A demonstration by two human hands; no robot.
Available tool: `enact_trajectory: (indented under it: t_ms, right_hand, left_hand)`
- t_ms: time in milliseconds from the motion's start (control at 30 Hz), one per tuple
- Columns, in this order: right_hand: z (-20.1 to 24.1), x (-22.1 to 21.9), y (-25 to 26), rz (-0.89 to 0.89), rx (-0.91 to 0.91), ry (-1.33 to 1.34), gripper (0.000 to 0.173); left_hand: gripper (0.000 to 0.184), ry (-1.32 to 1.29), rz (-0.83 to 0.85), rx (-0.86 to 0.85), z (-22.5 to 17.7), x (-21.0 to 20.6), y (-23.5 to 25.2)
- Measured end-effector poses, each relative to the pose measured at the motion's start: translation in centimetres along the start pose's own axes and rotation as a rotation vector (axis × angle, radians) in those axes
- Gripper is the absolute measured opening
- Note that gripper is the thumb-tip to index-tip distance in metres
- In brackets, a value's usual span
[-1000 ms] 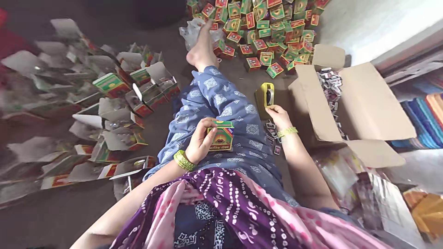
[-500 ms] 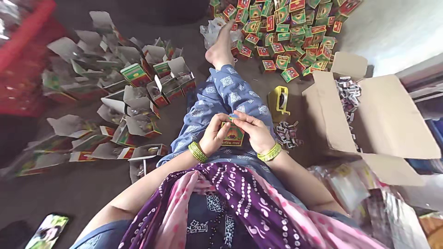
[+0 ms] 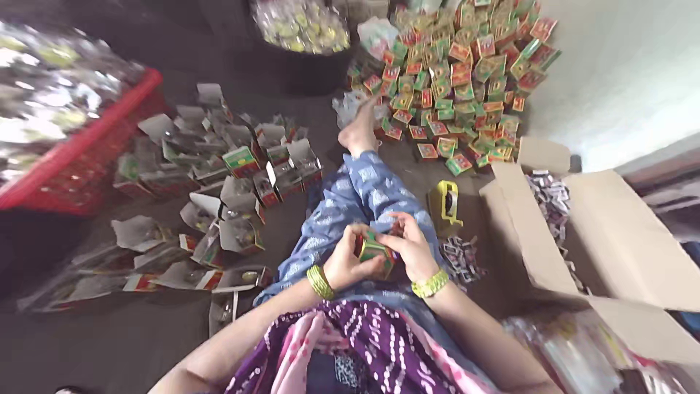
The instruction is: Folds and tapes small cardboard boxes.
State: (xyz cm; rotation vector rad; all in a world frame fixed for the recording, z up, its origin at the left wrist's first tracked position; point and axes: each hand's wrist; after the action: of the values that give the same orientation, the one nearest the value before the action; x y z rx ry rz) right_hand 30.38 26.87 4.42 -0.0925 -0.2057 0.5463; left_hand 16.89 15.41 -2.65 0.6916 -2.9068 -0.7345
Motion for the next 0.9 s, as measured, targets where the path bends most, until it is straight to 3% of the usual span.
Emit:
enact_trajectory:
  t_ms: [100,167,267,433,500,567,667,767,833,900]
  right_hand:
    - [-0.1,0.6,0.8,0.072,0.166,-0.105,0.045]
    - [0.7,1.2,1.0,0.275,0.196,-0.209,0.043]
    - [1.9,1.4,1.5,0.487,0.067,-0.423,0.050]
    - [5.5,1.0,5.7,0.739,-0.320,-0.557,0.046]
    - [9.0,0.9,9.7,0.648,-0.280,-0.662,0.042]
    - [14.3,1.1,15.1,0.327,-0.062,-0.671,0.043]
    - [23.7,2.4,23.0,-0.186,0.286,-0.183,0.062]
    - [30.5,3.3,24.8,-0.322,0.400,0.078,0.074]
    - [30.7,2.7,23.9,-0.292,0.419,0.013,0.068]
    - [28.1,1.4,22.2,-0.198,0.407,-0.142,0.062]
  left_hand:
    - [0.069,-0.076,-0.029,0.033,-0.2,-0.1,-0.1]
    - [0.066,-0.171,-0.090,0.066,-0.1,0.1,0.1]
    - [0.049,-0.308,-0.217,0.230,0.3,0.7,0.4]
    - [0.044,-0.356,-0.509,0.621,0.1,1.1,1.9]
    - [0.043,-0.343,-0.530,0.640,0.1,1.0,2.0]
    - [0.043,-0.302,-0.480,0.599,0.2,0.9,1.9]
    - [0.041,-0.251,-0.426,0.566,0.2,0.8,1.8]
    - [0.042,-0.241,-0.427,0.552,0.3,1.0,1.9]
    - [0.041,-0.234,-0.418,0.540,0.3,1.3,1.8]
    - [0.038,-0.228,-0.403,0.530,0.4,1.4,1.8]
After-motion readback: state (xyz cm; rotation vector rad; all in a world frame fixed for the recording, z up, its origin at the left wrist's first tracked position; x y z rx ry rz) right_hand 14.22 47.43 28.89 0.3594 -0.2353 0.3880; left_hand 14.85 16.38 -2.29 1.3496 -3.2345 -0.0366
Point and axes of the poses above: each hand's wrist, its own y-axis towards the middle knuckle, its own x-axis out of the back of the hand, z = x × y, and after that the axes turned 5 degrees about -z, right-handed
